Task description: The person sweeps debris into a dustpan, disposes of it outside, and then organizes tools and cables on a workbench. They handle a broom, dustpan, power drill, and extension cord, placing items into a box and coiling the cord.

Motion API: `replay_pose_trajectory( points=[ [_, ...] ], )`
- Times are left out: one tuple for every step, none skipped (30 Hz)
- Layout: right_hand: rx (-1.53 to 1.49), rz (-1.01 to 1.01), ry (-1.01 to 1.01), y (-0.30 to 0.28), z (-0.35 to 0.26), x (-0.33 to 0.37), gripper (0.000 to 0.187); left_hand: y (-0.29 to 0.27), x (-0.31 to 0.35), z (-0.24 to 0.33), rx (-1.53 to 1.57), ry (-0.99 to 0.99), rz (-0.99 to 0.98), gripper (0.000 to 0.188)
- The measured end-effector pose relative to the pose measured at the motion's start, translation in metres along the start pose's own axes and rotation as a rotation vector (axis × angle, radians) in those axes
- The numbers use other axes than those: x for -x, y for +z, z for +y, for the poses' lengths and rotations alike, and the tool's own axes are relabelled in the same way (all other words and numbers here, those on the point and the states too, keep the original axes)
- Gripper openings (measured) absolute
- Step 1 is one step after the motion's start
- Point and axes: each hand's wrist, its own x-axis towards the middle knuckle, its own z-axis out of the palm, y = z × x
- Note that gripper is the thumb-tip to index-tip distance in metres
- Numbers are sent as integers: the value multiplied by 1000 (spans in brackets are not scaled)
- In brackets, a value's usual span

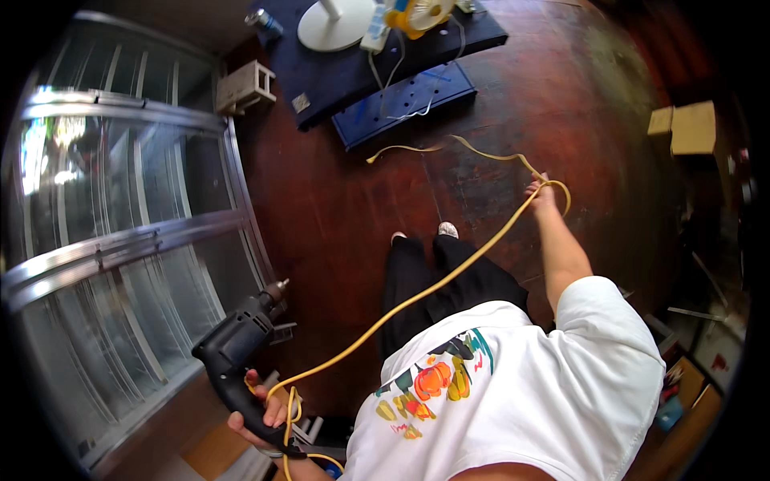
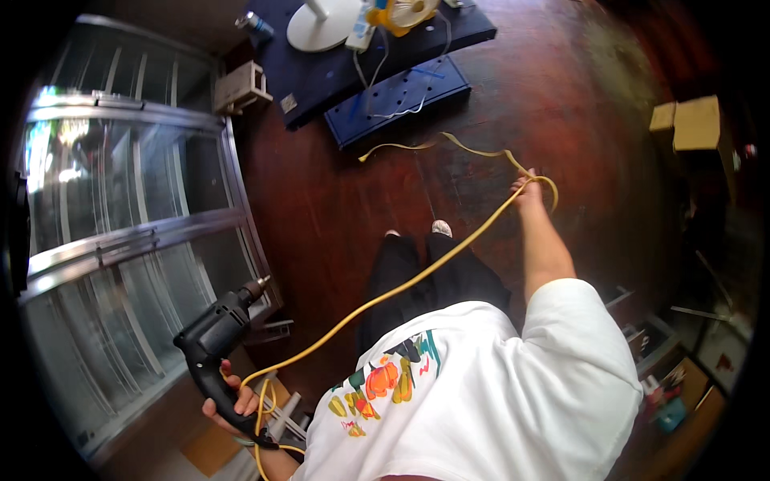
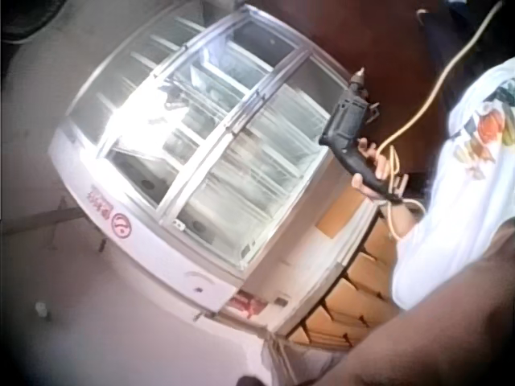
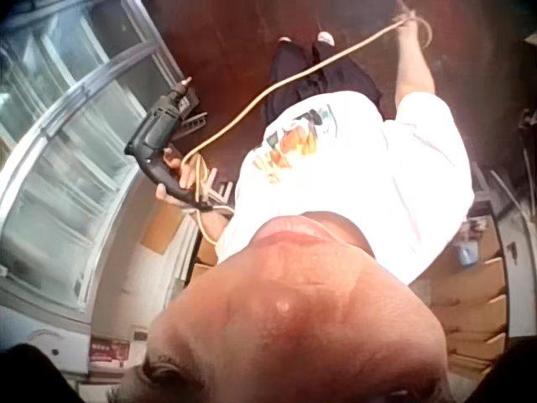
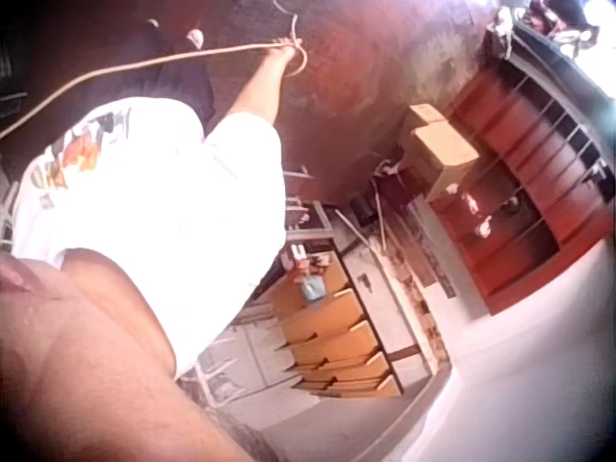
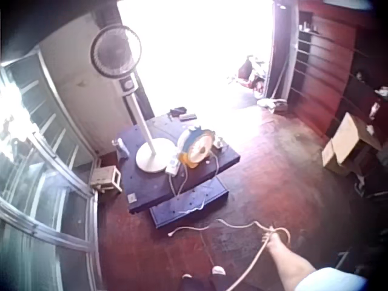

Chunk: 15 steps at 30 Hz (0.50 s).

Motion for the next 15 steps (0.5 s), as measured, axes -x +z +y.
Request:
replay_pose_trajectory(
  points=[
    [43,-29,-100,-7,-28,20,44,7,5,-18,-87,-20,-30,75],
    [111,-311,-123,-24,-59,37,51,6,1,-26,-157,-53,-43,74],
    [203,-380,-87,-6,-68,73,53,8,-1,-31,-174,-44,0,74],
    [290,-436,-68,9,-66,113,56,7,-10,-31,-190,-50,32,74],
    [306,-470,-179,7,-57,129,57,2,-18,-31,-167,-82,20,73],
    [326,-503,-287,5,-48,145,59,-1,-26,-37,-139,-119,-19,71],
    [346,-531,-396,4,-35,161,61,-4,-34,-44,-128,-169,-57,71],
    [506,-484,-453,20,-20,208,64,-10,-41,-51,-108,-206,-86,71],
    [572,-538,-457,20,-7,226,61,-14,-52,-61,-152,-242,-114,71],
    [535,-529,-437,16,12,252,59,-14,-64,-70,-197,-279,-142,71],
    [507,-298,-356,20,38,275,61,-14,-74,-80,-252,-322,-183,70],
    [547,-347,-279,29,55,307,64,-14,-82,-91,-314,-340,-219,69],
    [468,-536,-212,29,72,327,65,-12,-88,-101,-347,-361,-260,68],
    [292,-598,-82,33,88,350,67,-9,-99,-112,-383,-393,-307,67],
    [267,-661,-25,34,104,371,68,-7,-107,-121,-363,-448,-345,67]
  ],
)
